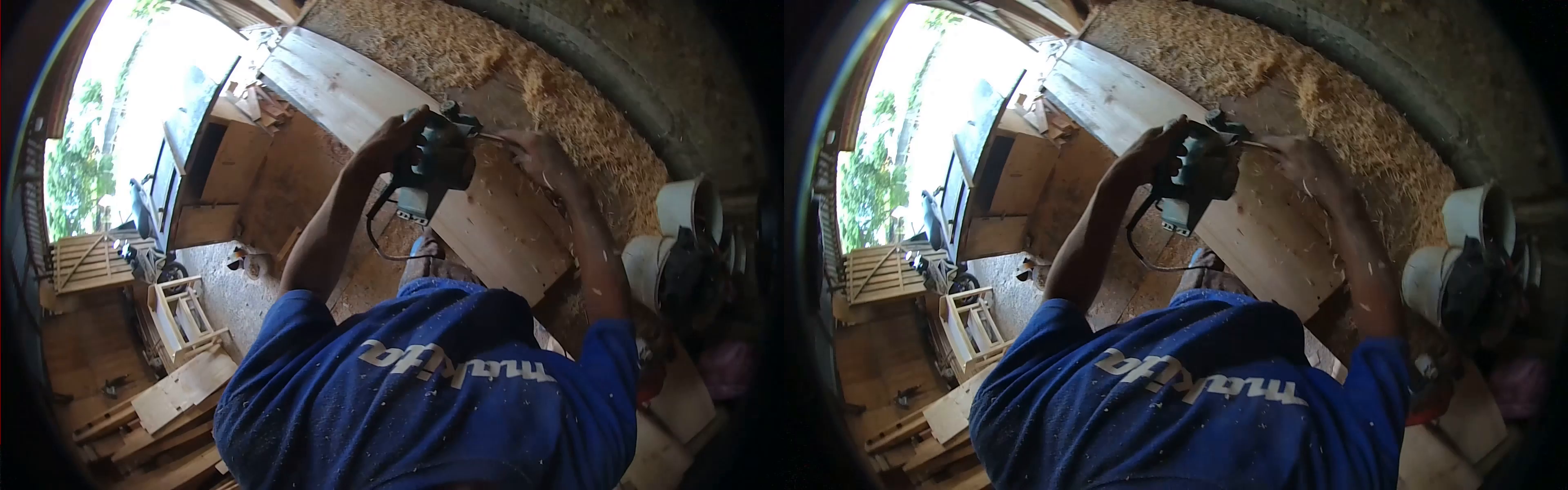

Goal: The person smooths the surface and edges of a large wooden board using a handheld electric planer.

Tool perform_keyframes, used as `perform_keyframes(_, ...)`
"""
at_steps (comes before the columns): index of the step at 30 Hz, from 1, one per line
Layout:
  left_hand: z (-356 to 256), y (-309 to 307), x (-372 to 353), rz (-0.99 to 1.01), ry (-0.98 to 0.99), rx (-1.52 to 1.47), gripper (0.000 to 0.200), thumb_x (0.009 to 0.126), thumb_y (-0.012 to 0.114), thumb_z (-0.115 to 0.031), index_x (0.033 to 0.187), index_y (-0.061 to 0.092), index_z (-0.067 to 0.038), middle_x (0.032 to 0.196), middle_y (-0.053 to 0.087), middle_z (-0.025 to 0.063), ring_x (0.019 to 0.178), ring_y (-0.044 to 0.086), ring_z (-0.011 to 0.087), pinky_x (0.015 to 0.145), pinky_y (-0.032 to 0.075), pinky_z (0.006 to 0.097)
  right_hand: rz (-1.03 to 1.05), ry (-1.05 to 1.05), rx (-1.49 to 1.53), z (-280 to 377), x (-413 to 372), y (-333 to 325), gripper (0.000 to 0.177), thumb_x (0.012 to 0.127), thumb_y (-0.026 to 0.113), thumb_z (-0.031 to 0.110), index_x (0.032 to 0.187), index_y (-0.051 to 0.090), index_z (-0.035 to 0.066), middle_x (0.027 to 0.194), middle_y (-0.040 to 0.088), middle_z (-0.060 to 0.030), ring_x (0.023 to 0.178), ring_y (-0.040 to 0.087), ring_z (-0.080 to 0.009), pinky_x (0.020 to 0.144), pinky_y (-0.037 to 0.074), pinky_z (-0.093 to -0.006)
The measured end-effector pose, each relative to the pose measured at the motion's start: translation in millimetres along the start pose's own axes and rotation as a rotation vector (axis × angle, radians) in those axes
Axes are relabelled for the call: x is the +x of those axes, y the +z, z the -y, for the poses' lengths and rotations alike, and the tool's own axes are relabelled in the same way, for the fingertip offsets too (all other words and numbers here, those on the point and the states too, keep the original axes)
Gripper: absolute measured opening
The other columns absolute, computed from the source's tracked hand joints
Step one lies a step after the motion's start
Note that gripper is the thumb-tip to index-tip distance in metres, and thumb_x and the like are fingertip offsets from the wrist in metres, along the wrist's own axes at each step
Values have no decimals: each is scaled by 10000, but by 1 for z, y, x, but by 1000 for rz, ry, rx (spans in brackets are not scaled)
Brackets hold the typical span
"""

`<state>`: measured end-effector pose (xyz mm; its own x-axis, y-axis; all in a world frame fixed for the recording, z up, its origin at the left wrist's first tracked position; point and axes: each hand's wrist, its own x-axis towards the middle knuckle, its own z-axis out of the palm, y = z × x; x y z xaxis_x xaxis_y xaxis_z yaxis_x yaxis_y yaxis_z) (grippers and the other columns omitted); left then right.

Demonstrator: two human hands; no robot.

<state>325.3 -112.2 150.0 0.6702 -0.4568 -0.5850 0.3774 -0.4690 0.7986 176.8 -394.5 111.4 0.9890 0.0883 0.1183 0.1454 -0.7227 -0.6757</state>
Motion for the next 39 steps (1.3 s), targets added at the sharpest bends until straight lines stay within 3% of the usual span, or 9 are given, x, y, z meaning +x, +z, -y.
perform_keyframes(7, -4, -8, -6, -17, 9, 39, 577, 997, 595, -622, 1191, 636, -80, 858, 584, 29, 596, 536, 119, 514, 468, 279, 4, 357, 304, -68, -67, -38, 331, 1020, 645, 199, 1323, 675, 69, 1243, 708, -87, 1083, 699, -234, 930, 557, -380)
perform_keyframes(11, -9, -12, -3, 17, -21, 38, 562, 986, 607, -633, 1139, 635, -93, 847, 574, 23, 589, 532, 116, 509, 463, 285, -147, 331, 596, -86, -105, -5, 318, 1030, 623, 201, 1319, 675, 78, 1186, 690, -97, 1045, 688, -253, 926, 549, -378)
perform_keyframes(13, -13, -9, -3, -3, -33, 41, 547, 989, 608, -625, 1132, 635, -98, 837, 562, 13, 589, 528, 110, 512, 465, 285, -86, 28, 181, -61, -81, -2, 299, 1026, 608, 165, 1303, 687, 84, 1133, 690, -98, 1041, 678, -256, 925, 540, -365)
perform_keyframes(19, -23, 3, -8, -7, -47, 160, 536, 980, 627, -619, 1116, 629, -100, 819, 551, 2, 576, 515, 99, 510, 465, 271, 10, 16, 57, -34, -6, 23, 330, 985, 645, 128, 1309, 702, 154, 1202, 719, -127, 1124, 685, -302, 1012, 556, -375)
perform_keyframes(28, -15, -22, 6, 35, -43, 163, 509, 1002, 611, -589, 1144, 651, -102, 787, 566, -7, 569, 531, 103, 501, 470, 256, 158, 185, 616, -106, -64, -4, 318, 1045, 610, 208, 1328, 675, 76, 1239, 710, -75, 1191, 652, -207, 1103, 497, -367)
perform_keyframes(30, -14, -28, 12, 58, -60, 146, 526, 999, 611, -596, 1175, 645, -102, 811, 560, 3, 575, 514, 103, 498, 463, 263, -121, 262, 246, -100, -96, -5, 316, 1062, 590, 242, 1304, 677, 57, 1183, 707, -82, 1107, 665, -198, 1008, 519, -363)
perform_keyframes(33, -14, -31, 15, 44, -80, 105, 528, 998, 616, -593, 1189, 643, -102, 830, 557, 6, 584, 510, 103, 504, 467, 272, -201, 450, 473, -100, -128, -9, 338, 1079, 559, 295, 1289, 665, 52, 1223, 667, -129, 1096, 654, -268, 942, 531, -393)
perform_keyframes(34, -14, -32, 16, 27, -101, 100, 535, 995, 619, -595, 1207, 640, -104, 832, 555, 1, 584, 505, 100, 503, 460, 274, -384, 265, 251, -104, -148, 2, 347, 1059, 565, 294, 1263, 641, 23, 1147, 636, -164, 1059, 639, -320, 926, 510, -413)
perform_keyframes(39, -9, -43, 20, 74, -84, 65, 569, 980, 619, -628, 1212, 642, -109, 829, 559, 0, 567, 497, 96, 496, 445, 269, -123, -116, -510, -69, -263, 102, 314, 1042, 479, 207, 1228, 678, 52, 1117, 636, -206, 1086, 615, -382, 941, 474, -530)
